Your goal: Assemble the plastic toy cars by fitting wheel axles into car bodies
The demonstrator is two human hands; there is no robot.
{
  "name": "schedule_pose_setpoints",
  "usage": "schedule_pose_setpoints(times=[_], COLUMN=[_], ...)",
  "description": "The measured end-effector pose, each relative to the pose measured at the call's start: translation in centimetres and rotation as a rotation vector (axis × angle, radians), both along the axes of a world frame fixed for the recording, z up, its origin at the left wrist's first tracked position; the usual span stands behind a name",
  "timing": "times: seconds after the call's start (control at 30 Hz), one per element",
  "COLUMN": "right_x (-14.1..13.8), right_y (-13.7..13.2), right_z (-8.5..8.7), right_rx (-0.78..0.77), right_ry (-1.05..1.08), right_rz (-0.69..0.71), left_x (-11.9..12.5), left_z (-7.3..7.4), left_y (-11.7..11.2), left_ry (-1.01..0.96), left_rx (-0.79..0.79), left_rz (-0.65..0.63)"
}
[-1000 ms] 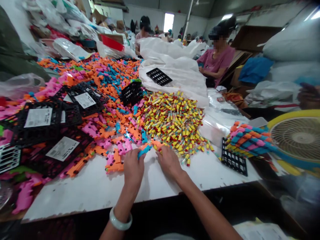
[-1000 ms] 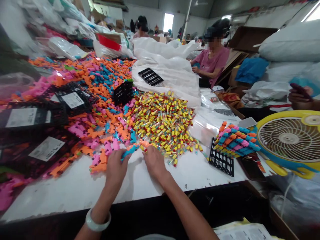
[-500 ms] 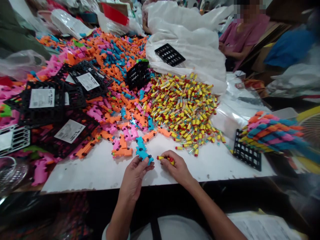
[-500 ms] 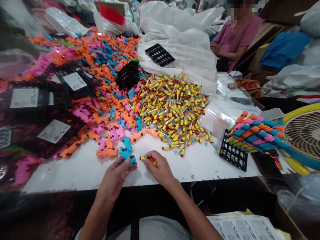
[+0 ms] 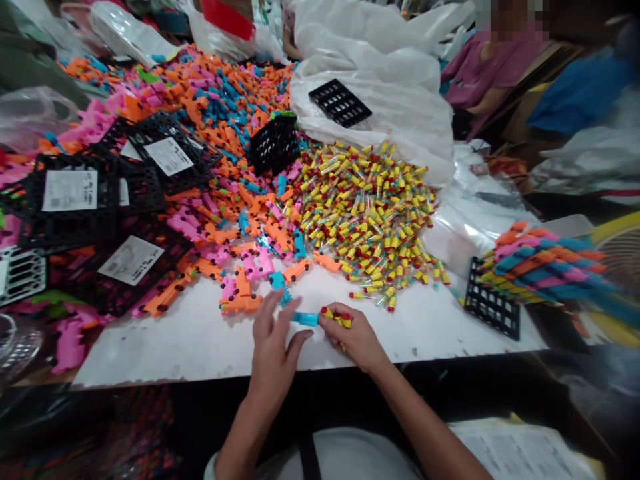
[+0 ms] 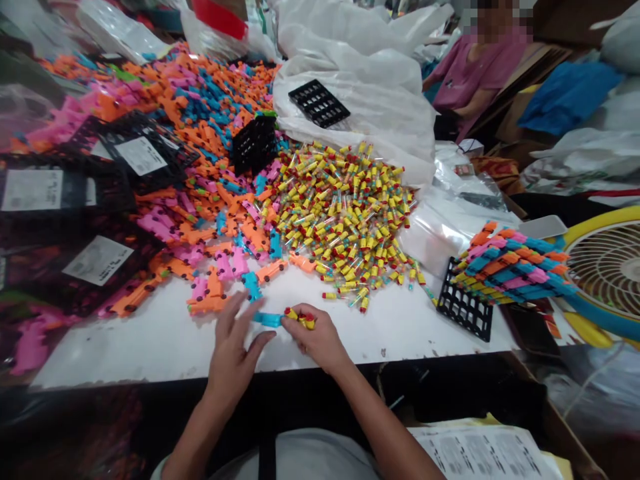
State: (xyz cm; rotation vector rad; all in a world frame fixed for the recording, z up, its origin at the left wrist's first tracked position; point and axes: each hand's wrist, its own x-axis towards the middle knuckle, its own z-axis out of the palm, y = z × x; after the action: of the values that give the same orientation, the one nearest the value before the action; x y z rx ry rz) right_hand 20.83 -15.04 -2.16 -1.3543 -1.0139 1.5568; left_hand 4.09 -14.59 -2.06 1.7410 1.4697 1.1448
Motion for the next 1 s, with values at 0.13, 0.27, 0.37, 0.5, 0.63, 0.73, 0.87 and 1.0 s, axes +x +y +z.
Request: schedule_pose_setpoints(times=[0.13,0.27,0.37,0.5,0.63,0.73,0.87,1.0], right_x=[0.9,1.7,1.9,1.7,1.6,1.6,1.6,1.9], right_y=[-0.5,-0.7,-0.8,-0.9,-1.0,-0.9,-0.7,-0.5], right_z=[0.0,0.1,0.1,-0.1,0.0,0.2,-0.1,-0.4], right_rx=[0.172,0.496,0.564,0.567,0.558,0.568,0.649,0.75], right_ry=[-0.161,-0.46,-0.53,-0.573,-0.567,-0.598,-0.779,-0.912], right_rz=[0.115,0.174,0.232,0.259,0.267,0.31,0.393,0.527], left_x=[-1.0,-1.1,-1.1,-1.1,-1.2,-1.2,-1.3,-1.6], left_z=[0.3,0.7,0.7,0.6,0.5,0.3,0.0,-0.3], left_y=[0.2,0.0,-0.3,-0.4,-0.5,-0.5,-0.4,-0.3], left_ry=[0.141,0.11,0.116,0.135,0.147,0.147,0.115,0.054], left_rx=[0.009,-0.055,-0.046,-0.015,0.016,0.009,-0.058,-0.181], left_rz=[-0.22,-0.213,-0.204,-0.216,-0.238,-0.238,-0.227,-0.245])
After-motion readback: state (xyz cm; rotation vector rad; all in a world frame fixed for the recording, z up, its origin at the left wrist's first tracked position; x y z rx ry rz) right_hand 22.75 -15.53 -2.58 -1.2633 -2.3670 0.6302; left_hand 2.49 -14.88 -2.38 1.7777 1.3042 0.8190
